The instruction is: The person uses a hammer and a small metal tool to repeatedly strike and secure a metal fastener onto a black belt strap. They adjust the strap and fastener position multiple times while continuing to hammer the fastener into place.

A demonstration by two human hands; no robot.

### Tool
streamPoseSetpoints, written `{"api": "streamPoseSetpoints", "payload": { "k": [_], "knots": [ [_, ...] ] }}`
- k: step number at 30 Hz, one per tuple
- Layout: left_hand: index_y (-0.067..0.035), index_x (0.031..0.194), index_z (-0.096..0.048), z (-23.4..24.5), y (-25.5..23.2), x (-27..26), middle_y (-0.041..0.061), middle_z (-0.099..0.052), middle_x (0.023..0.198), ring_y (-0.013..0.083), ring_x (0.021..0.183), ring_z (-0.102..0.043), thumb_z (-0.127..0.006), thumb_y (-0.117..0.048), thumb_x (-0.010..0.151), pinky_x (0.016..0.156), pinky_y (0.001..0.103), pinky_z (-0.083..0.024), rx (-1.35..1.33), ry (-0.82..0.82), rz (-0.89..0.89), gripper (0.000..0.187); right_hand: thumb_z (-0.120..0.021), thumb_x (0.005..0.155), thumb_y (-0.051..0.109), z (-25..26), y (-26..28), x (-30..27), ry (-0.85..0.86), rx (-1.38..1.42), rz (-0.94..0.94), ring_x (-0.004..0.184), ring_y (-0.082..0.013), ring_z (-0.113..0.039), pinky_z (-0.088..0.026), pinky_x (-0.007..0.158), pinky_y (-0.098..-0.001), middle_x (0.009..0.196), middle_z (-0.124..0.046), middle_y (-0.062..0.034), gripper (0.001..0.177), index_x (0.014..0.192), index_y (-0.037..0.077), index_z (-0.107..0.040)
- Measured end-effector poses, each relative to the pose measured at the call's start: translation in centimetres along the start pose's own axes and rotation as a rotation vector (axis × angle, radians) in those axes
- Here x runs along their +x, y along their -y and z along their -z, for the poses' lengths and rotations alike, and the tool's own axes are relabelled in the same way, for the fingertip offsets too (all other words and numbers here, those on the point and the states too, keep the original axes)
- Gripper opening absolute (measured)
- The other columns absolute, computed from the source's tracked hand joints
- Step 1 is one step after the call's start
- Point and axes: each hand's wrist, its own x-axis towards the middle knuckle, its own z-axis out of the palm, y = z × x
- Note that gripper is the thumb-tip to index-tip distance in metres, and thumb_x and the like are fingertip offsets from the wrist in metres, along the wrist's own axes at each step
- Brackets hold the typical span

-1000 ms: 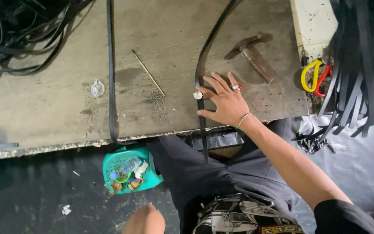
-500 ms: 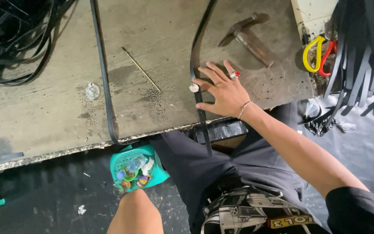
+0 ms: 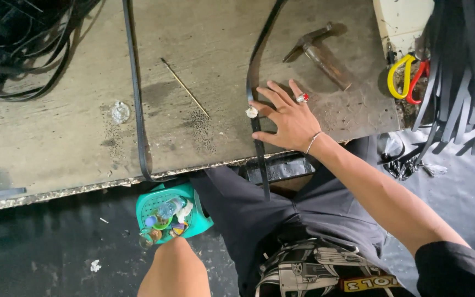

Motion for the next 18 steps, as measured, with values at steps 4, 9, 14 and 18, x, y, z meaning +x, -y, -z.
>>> {"api": "streamPoseSetpoints", "payload": {
  "k": [4,9,14,18],
  "knots": [
    [-0.003,0.106,-0.070,-2.0,2.6,3.2,0.009,-0.067,0.088,0.0215,0.082,-0.061,-0.058,-0.032,0.096,0.073,0.031,-0.056,0.017,0.026,0.016,0.033,-0.058,0.089,0.074,-0.1,0.1,0.0,0.006,-0.046,-0.009,0.154,-0.0256,-0.029,-0.014,0.125,-0.0582,0.158,-0.041,-0.0035,0.071,0.144,0.029,-0.056],
    [-0.004,0.108,-0.070,-12.5,-8.5,22.6,0.008,-0.066,0.089,0.0204,0.081,-0.060,-0.061,-0.030,0.095,0.074,0.031,-0.055,-0.015,0.113,0.035,0.030,-0.055,0.090,0.075,0.5,0.2,0.1,0.093,-0.027,-0.064,0.156,-0.0234,-0.025,-0.013,0.126,-0.0569,0.161,-0.037,-0.0015,0.071,0.145,0.030,-0.054],
    [-0.006,0.110,-0.070,-16.0,-11.3,29.7,0.006,-0.066,0.089,0.0192,0.081,-0.059,-0.063,-0.028,0.094,0.074,0.030,-0.054,-0.017,0.157,0.053,0.028,-0.051,0.091,0.077,1.0,0.4,0.4,0.126,-0.076,-0.074,0.157,-0.0243,-0.023,-0.009,0.126,-0.0562,0.162,-0.036,-0.0031,0.074,0.149,0.031,-0.051],
    [-0.007,0.111,-0.070,-20.4,-9.5,33.9,0.005,-0.065,0.090,0.0183,0.081,-0.059,-0.065,-0.027,0.094,0.075,0.030,-0.054,-0.065,0.212,0.056,0.027,-0.056,0.089,0.073,0.9,0.4,0.2,0.137,-0.044,-0.074,0.156,-0.0229,-0.021,-0.009,0.127,-0.0562,0.162,-0.033,-0.0012,0.073,0.149,0.030,-0.049]
  ]
}}
